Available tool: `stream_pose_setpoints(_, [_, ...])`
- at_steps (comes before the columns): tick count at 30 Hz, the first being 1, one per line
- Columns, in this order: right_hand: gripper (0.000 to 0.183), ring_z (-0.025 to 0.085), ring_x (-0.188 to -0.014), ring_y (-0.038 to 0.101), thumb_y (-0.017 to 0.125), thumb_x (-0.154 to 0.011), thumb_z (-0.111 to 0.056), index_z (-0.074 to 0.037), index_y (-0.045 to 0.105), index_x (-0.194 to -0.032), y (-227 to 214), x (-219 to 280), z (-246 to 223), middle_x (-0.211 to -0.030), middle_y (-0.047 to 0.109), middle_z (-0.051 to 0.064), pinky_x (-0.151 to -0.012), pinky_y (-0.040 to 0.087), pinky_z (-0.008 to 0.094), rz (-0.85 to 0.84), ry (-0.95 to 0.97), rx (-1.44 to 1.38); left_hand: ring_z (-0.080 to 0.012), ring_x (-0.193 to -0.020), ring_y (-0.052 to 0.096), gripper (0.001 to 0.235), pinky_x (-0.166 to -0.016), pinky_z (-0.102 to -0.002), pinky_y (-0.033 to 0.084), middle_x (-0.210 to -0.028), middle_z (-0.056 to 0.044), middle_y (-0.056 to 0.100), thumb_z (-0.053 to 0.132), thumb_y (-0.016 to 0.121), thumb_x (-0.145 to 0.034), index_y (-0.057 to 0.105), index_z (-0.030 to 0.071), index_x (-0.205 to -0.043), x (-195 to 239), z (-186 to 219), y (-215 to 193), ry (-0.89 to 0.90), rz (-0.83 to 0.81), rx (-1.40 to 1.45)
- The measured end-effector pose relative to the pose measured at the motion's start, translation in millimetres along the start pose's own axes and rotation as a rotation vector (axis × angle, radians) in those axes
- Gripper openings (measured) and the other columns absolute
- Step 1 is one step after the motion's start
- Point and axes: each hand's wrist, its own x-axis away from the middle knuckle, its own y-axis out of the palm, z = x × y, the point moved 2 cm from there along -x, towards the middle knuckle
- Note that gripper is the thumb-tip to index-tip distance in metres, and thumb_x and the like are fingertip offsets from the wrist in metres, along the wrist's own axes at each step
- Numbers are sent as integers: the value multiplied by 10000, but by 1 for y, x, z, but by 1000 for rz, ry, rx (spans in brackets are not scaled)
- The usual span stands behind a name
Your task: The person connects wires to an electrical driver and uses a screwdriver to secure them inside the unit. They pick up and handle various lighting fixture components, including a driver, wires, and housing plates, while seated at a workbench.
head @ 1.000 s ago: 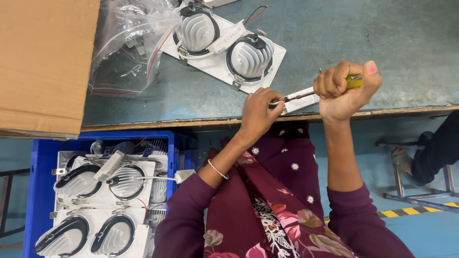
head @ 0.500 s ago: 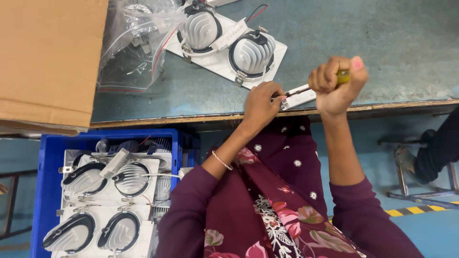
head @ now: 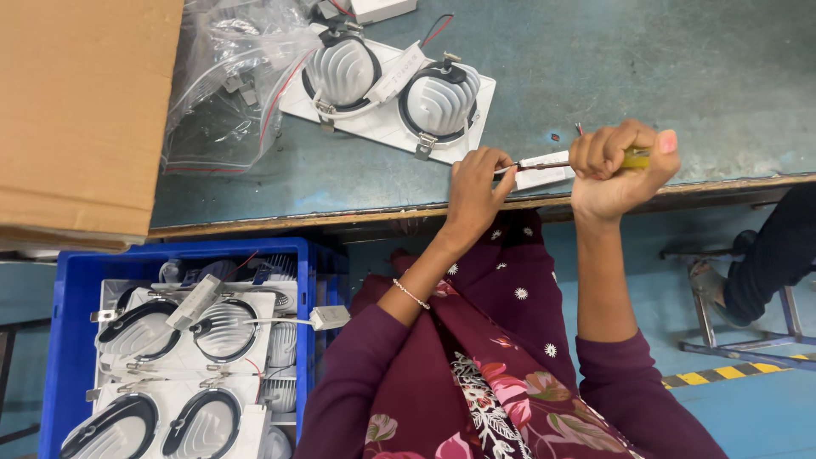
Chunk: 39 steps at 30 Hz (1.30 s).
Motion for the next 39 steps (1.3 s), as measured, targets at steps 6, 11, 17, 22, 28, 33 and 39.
stream_pose_setpoints(6, [649,106,-405,162,374,-1091,-574,-104,311,-648,-3,-1,4,-473,245,-3,-423,190,286,-14,23,-17,-265,-920,621,117,-838,-405,410,-908,-45,649,175,704,-931,617,96,-935,-2,1,4,-3,0,-26])
stream_pose_setpoints(11, [640,105,-406,155,375,-1086,-573,-105,314,-654,-2,-4,6,-470,243,-4,-422,183,289,-27,24,6,-278,-924,611,114,-839,-414,406,-918,-61,644,166,682,-933,609,85,-965,-2,7,1,3,0,-52])
stream_pose_setpoints(17, [657,105,-410,150,375,-1084,-581,-102,316,-638,-3,-8,8,-471,251,6,-423,177,293,-42,43,-7,-275,-929,596,122,-835,-417,402,-936,-61,609,163,677,-947,597,86,-996,-1,11,0,12,-13,-112])
stream_pose_setpoints(22, [668,102,-403,152,367,-1083,-589,-98,322,-632,-3,-12,8,-468,244,2,-411,167,283,-52,52,17,-266,-949,587,133,-848,-412,409,-966,-51,596,157,685,-932,612,89,-1020,0,10,1,15,15,-74])
stream_pose_setpoints(28, [622,89,-397,161,383,-1080,-580,-122,316,-665,5,-23,12,-468,235,-12,-396,158,273,-163,102,19,-256,-966,603,126,-877,-403,419,-986,-40,614,122,701,-892,642,91,-999,3,13,7,-48,107,15])
stream_pose_setpoints(33, [633,80,-377,178,422,-1086,-558,-122,325,-638,13,-39,16,-462,237,-22,-376,158,263,-210,157,52,-249,-967,607,143,-908,-402,430,-1005,-41,627,82,711,-898,649,89,-1027,8,22,10,-64,182,36])
stream_pose_setpoints(39, [651,78,-393,179,439,-1104,-556,-118,317,-638,15,-50,24,-483,236,-27,-398,157,256,-234,227,1,-266,-962,637,176,-913,-391,485,-1005,-59,682,40,723,-901,664,72,-1063,14,22,7,-18,224,35])
